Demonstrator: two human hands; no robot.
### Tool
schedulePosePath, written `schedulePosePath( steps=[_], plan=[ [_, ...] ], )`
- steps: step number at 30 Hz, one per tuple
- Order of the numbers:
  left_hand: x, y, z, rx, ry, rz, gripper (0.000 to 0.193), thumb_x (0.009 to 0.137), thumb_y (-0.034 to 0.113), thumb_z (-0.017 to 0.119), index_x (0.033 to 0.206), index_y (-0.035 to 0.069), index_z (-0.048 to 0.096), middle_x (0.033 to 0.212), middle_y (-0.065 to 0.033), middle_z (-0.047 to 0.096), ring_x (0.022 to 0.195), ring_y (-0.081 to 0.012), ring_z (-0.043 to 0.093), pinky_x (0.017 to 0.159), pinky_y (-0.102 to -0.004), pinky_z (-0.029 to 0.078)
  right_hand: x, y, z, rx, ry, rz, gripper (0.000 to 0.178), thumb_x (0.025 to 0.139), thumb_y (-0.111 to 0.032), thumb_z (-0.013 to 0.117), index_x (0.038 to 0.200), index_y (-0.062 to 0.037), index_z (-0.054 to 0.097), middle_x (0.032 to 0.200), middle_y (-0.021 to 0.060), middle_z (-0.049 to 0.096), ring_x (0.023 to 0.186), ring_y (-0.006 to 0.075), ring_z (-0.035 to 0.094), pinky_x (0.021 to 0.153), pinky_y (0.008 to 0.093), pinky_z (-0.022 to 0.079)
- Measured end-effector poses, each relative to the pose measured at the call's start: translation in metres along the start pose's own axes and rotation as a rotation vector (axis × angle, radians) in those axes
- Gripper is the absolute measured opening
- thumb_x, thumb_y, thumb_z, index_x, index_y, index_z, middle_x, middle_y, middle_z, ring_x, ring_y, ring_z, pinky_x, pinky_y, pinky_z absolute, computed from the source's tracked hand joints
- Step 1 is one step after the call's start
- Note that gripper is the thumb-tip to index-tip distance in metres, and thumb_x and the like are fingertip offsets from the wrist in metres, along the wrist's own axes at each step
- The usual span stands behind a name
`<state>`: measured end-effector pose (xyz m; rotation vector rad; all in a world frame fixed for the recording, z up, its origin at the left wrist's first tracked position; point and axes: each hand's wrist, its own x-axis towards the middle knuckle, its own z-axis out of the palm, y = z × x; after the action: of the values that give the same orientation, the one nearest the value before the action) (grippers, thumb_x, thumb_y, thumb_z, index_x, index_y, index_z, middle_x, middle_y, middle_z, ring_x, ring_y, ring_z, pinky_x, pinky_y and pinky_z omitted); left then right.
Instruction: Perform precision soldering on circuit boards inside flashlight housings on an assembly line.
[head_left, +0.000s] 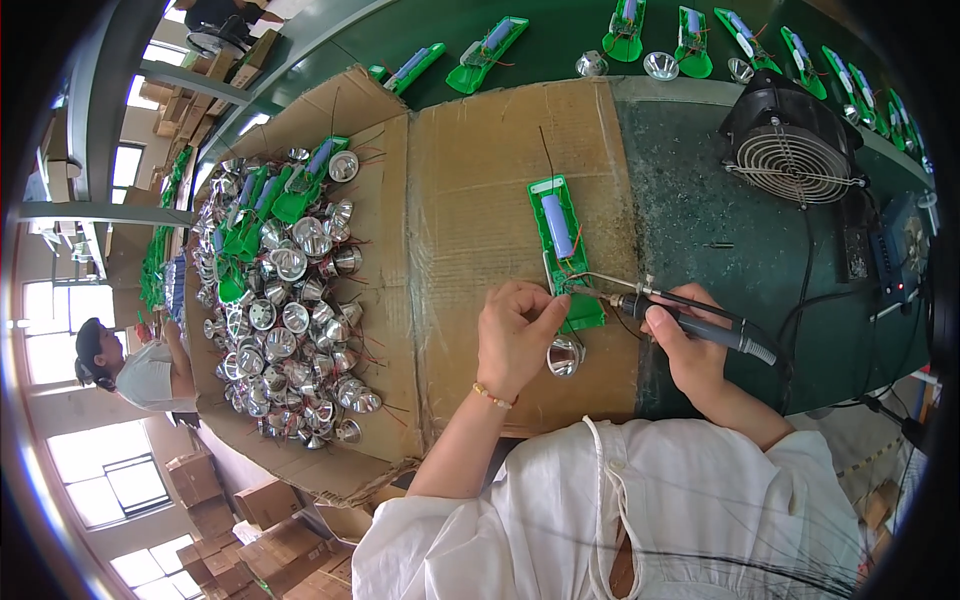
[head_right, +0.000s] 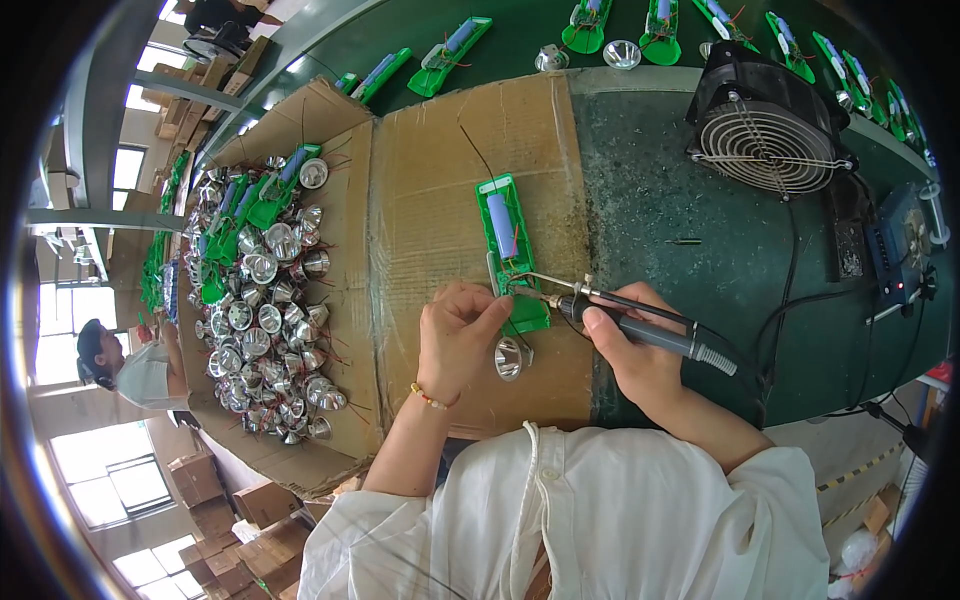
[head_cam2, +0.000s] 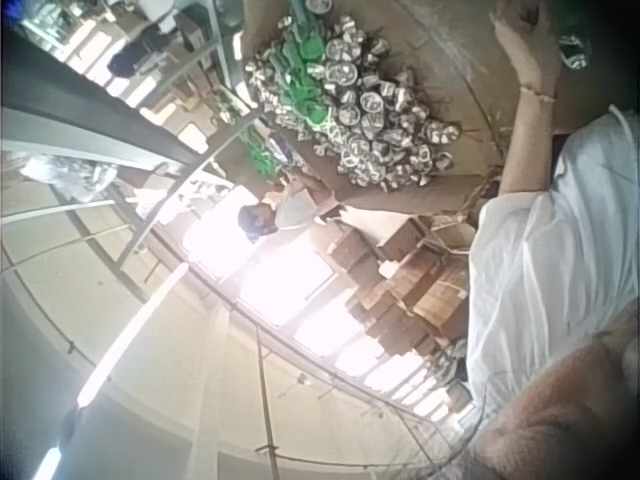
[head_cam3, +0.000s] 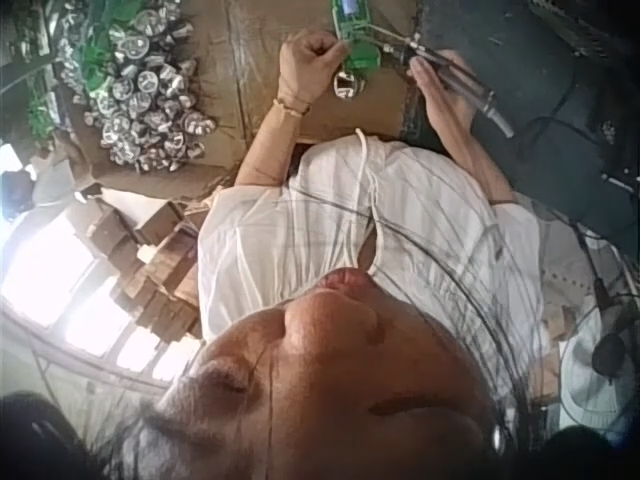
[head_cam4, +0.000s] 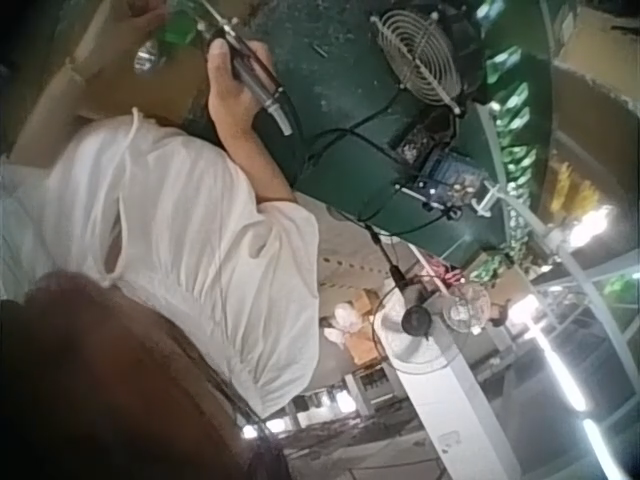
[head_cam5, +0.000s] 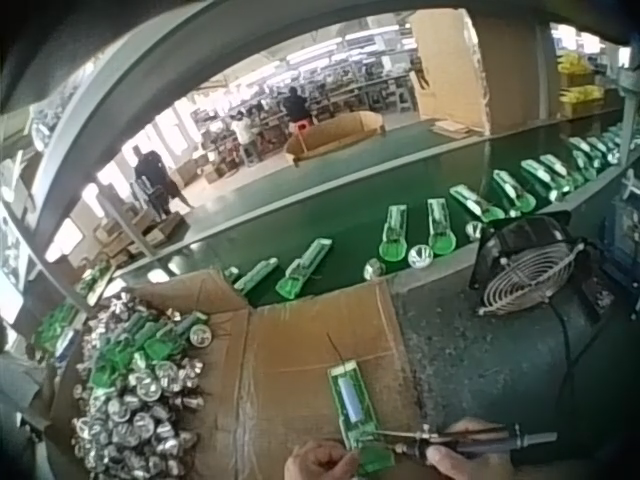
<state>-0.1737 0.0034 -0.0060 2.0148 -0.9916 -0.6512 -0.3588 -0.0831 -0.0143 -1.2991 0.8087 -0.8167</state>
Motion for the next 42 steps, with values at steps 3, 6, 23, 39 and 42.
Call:
schedulePosePath(
  steps=[3, 6, 23, 39, 42],
  plan=[
    [0.001, 0.002, 0.000, 0.003, -0.007, -0.026, 0.018, 0.075, 0.019, 0.070, 0.068, 0.003, 0.065, 0.076, -0.0074, 0.060, 0.080, -0.0225, 0.051, 0.073, -0.0332, 0.042, 0.000, -0.001, -0.001, 0.000, -0.006, -0.012, 0.015, 0.082, -0.011, 0.063, 0.087, 0.0002, 0.055, 0.071, 0.0068, 0.060, 0.064, 0.0091, 0.056, 0.058, 0.0222, 0.045],
    [0.001, 0.002, 0.000, -0.002, -0.009, -0.038, 0.019, 0.075, 0.019, 0.070, 0.068, 0.003, 0.065, 0.076, -0.0074, 0.060, 0.080, -0.0221, 0.052, 0.073, -0.0329, 0.042, -0.001, 0.001, -0.003, -0.034, -0.028, -0.054, 0.016, 0.083, -0.012, 0.063, 0.088, 0.0004, 0.055, 0.072, 0.0070, 0.060, 0.065, 0.0094, 0.057, 0.058, 0.0224, 0.045],
    [0.001, -0.001, 0.005, -0.059, 0.028, -0.077, 0.020, 0.074, 0.018, 0.070, 0.065, 0.001, 0.063, 0.074, -0.0083, 0.060, 0.075, -0.0216, 0.053, 0.070, -0.0323, 0.043, -0.003, 0.003, -0.019, -0.022, 0.113, -0.165, 0.015, 0.082, -0.009, 0.064, 0.089, 0.0010, 0.056, 0.073, 0.0067, 0.062, 0.062, 0.0075, 0.054, 0.057, 0.0208, 0.043],
    [0.021, 0.012, -0.031, 0.506, 0.033, 0.064, 0.018, 0.074, 0.019, 0.061, 0.083, 0.005, 0.068, 0.069, -0.0122, 0.065, 0.063, -0.0246, 0.064, 0.059, -0.0334, 0.050, 0.004, 0.009, -0.032, -0.048, 0.171, -0.172, 0.015, 0.081, -0.010, 0.065, 0.088, 0.0000, 0.056, 0.071, 0.0052, 0.062, 0.062, 0.0070, 0.055, 0.056, 0.0202, 0.043],
    [0.027, 0.018, -0.044, 0.608, -0.047, 0.097, 0.020, 0.077, 0.027, 0.061, 0.078, 0.009, 0.068, 0.076, -0.0131, 0.064, 0.071, -0.0311, 0.063, 0.064, -0.0382, 0.050, 0.004, 0.010, -0.032, -0.012, 0.181, -0.141, 0.014, 0.081, -0.010, 0.065, 0.087, -0.0003, 0.056, 0.071, 0.0052, 0.062, 0.061, 0.0067, 0.054, 0.056, 0.0203, 0.043]
  ],
)
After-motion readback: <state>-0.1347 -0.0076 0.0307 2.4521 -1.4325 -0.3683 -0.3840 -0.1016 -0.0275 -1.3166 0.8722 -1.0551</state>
